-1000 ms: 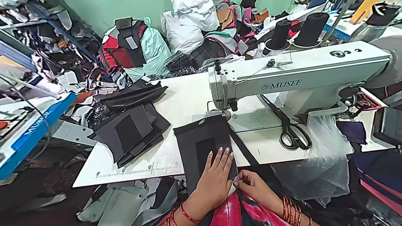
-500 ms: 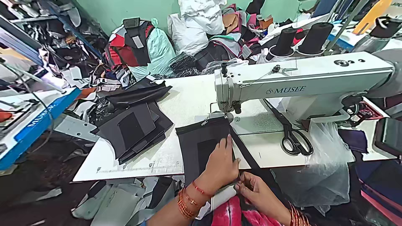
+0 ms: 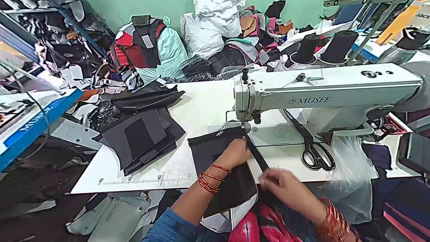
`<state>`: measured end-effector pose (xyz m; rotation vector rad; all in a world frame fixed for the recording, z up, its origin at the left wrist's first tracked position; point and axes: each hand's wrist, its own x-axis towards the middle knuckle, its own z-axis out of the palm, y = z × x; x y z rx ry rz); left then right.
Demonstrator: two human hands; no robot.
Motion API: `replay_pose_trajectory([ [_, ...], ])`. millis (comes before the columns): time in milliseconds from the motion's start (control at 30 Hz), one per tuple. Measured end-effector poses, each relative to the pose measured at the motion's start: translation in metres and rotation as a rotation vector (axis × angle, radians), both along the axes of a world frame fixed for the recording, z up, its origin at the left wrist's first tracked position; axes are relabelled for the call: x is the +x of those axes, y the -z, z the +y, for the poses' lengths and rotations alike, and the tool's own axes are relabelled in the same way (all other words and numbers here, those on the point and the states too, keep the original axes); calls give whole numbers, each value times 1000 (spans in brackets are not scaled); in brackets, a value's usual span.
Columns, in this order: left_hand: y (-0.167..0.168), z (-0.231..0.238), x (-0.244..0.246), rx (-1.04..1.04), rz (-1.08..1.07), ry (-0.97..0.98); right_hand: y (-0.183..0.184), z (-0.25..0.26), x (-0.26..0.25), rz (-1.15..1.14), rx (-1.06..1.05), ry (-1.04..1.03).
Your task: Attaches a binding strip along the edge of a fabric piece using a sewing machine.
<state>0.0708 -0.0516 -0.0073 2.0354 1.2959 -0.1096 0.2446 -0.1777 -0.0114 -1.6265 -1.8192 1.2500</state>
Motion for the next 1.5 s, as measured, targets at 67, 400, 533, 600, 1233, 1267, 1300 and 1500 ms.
replay_pose_trajectory([
  [67,5,3,-9,-2,-93,-4,5,34,-6,-107,171,138],
  [400,22,-1,-28,-29,-348,-144,31,99,-46,-68,88,453],
  [533,27,-2,-30,-29,-395,-186,32,92,-43,13,69,530],
  [600,29,-4,-30,-16,-420,-199,32,90,-43,44,41,533],
  [1233,17,-10,-11,75,-167,-90,46,80,-46,230,99,453],
  [1267,16,-11,-11,81,-171,-97,46,80,-46,224,114,448],
  [1300,16,-11,-10,83,-171,-100,46,80,-45,218,120,439],
  [1500,12,-12,-10,67,-132,-78,44,80,-41,184,110,377],
])
